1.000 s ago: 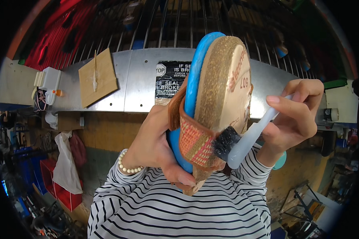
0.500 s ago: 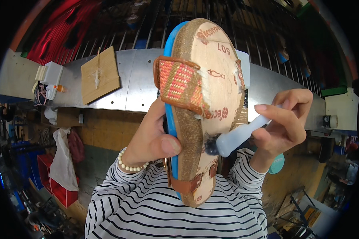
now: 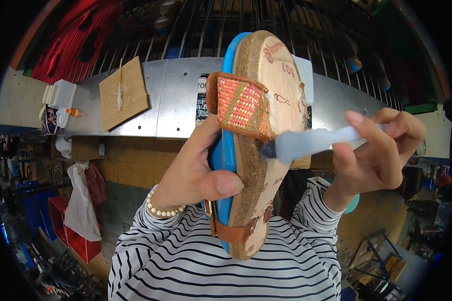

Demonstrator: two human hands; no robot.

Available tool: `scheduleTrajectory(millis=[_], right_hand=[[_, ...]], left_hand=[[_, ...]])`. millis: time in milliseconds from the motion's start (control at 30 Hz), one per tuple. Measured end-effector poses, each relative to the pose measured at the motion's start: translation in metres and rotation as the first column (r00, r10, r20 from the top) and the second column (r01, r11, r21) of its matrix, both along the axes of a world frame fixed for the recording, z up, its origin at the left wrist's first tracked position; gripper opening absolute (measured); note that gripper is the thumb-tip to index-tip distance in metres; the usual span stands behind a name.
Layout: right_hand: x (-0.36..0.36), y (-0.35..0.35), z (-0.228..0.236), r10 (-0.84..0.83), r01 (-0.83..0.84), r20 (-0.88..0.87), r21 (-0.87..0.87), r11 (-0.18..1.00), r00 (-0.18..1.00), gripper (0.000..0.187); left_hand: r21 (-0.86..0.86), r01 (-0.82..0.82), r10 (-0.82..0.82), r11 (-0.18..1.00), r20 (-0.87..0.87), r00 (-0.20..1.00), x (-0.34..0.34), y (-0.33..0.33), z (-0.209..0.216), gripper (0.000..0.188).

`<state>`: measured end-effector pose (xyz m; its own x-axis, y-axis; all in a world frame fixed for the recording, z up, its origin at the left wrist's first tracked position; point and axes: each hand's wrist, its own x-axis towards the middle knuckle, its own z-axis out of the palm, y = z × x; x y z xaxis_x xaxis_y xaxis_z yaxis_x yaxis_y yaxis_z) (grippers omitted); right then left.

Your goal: The person repeatedly applies a white adhesive to the sole and strap of a blue and brown sandal using a small brush. They dip the brush into a container of glue and spread it across the sandal surface multiple times.

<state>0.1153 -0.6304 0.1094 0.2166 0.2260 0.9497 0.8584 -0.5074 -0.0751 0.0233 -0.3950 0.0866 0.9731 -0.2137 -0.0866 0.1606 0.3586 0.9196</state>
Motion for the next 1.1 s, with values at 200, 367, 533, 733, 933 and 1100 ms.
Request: scheduleTrajectory(millis=[200, 367, 533, 733, 933, 1100], right_hand=[[-0.004, 0.000, 0.005, -0.030, 0.029, -0.048, -0.015, 0.999, 0.998, 0.042], [-0.010, 0.001, 0.001, -0.044, 0.056, -0.213, 0.048, 0.997, 0.976, 0.042], [-0.002, -0.003, -0.004, 0.144, -0.127, -0.235, 0.086, 0.988, 0.961, 0.046], [-0.005, -0.004, -0.009, 0.159, -0.156, -0.248, 0.030, 0.987, 0.956, 0.058], [0.002, -0.010, -0.007, 0.227, -0.235, -0.064, -0.158, 0.959, 0.972, 0.058], [-0.009, -0.009, -0.008, 0.292, -0.311, -0.209, -0.061, 0.949, 0.933, 0.048]], left_hand=[[-0.061, 0.017, -0.017, 0.998, -0.008, 1.000, 0.001, 0.000, -0.002, 0.109], [-0.080, 0.021, -0.021, 0.997, -0.001, 1.000, 0.001, -0.004, -0.001, 0.111], [-0.076, 0.040, -0.042, 0.996, -0.026, 0.999, -0.003, -0.001, 0.001, 0.110], [-0.126, 0.066, -0.056, 0.990, 0.081, 0.995, 0.006, -0.009, -0.003, 0.108], [-0.102, -0.044, 0.063, 0.994, 0.199, 0.978, 0.012, -0.014, 0.005, 0.104], [-0.191, -0.066, 0.116, 0.979, 0.262, 0.958, 0.021, -0.010, 0.002, 0.100]])
